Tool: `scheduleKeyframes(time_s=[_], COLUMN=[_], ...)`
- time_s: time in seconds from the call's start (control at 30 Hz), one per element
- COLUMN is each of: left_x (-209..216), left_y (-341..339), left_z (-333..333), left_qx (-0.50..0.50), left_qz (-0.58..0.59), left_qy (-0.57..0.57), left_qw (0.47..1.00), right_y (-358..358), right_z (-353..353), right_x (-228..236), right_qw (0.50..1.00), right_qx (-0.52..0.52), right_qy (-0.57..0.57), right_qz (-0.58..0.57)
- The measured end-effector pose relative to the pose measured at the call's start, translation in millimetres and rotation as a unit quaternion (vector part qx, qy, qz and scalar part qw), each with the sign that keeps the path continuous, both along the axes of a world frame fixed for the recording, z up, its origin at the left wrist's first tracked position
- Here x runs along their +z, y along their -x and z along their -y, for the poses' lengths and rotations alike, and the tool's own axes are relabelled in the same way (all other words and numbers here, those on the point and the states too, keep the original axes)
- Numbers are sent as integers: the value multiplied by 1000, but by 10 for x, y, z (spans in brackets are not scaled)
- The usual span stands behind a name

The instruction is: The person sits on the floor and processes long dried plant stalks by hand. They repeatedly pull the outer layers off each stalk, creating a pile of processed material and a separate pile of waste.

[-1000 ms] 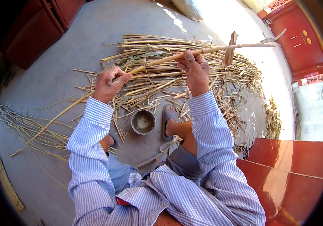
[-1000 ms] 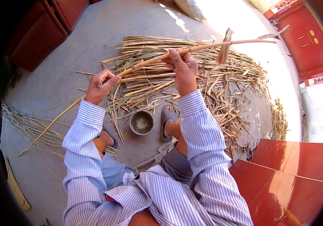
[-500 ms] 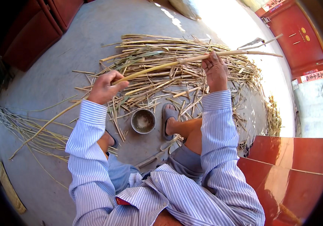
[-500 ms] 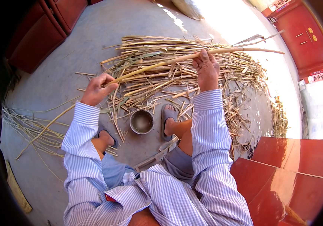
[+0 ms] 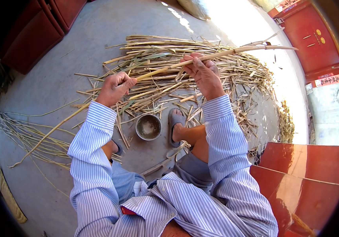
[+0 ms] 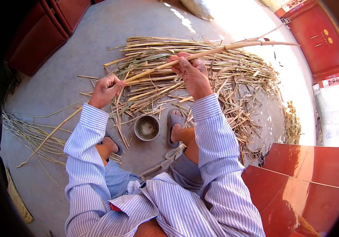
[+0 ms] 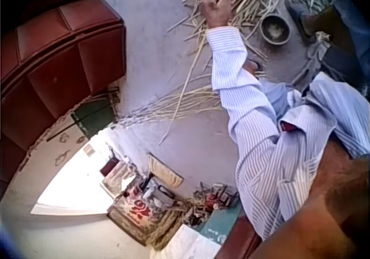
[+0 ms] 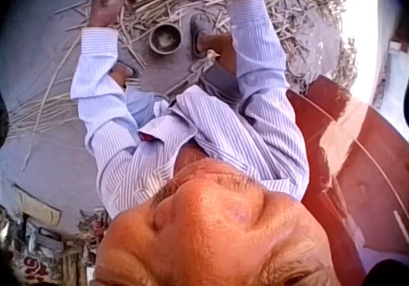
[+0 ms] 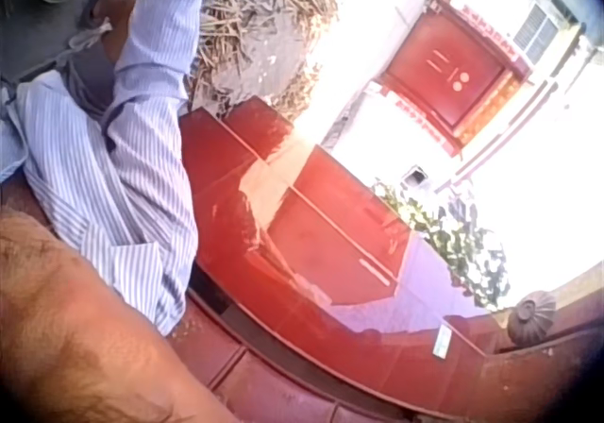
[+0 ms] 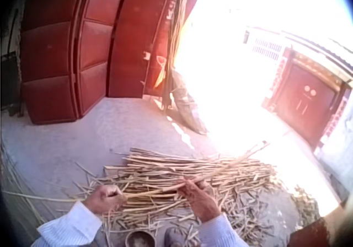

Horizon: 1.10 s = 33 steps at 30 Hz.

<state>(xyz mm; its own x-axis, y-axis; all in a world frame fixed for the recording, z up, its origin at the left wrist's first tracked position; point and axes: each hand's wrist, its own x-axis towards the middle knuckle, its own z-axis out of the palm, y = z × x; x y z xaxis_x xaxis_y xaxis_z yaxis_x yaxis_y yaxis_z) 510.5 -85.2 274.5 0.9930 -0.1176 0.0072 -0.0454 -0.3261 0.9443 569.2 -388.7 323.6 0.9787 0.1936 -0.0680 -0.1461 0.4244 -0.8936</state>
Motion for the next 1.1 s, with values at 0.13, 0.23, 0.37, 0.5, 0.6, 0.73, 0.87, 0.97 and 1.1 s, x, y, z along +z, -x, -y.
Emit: scheduleKeyframes(time_s=[0.13, 0.23, 0.37, 0.5, 0.6, 0.73, 0.87, 0.97, 1.1], left_x=[29, 34, 79, 118, 194, 235, 194, 135, 129], left_y=[-4, 0, 31, 82, 168, 273, 156, 121, 155], left_z=[63, 100, 185, 154, -112, -358, -7, 363, 296], left_qx=[35, 57, 79, 86, 46, 11, -9, 28, 19], left_qz=[50, 125, 159, 220, 171, 79, 198, 203, 105], left_qy=[-53, -115, -145, -204, -186, -236, -228, -195, -128], left_qw=[997, 984, 973, 950, 966, 968, 953, 959, 986], right_y=[-64, -86, -101, -107, -230, -204, -160, -169, -280], right_z=[-72, -120, -111, -23, 492, 805, 417, 382, 754], right_x=[-99, -85, -89, 12, 53, -23, -91, -50, -3], right_qw=[997, 992, 987, 981, 971, 964, 973, 975, 966], right_qx=[-68, -109, -139, -180, -229, -253, -199, -184, -235], right_qy=[45, 67, 74, 77, 65, 79, 113, 122, 101], right_qz=[15, 12, -6, -10, 0, -17, -20, -24, -38])
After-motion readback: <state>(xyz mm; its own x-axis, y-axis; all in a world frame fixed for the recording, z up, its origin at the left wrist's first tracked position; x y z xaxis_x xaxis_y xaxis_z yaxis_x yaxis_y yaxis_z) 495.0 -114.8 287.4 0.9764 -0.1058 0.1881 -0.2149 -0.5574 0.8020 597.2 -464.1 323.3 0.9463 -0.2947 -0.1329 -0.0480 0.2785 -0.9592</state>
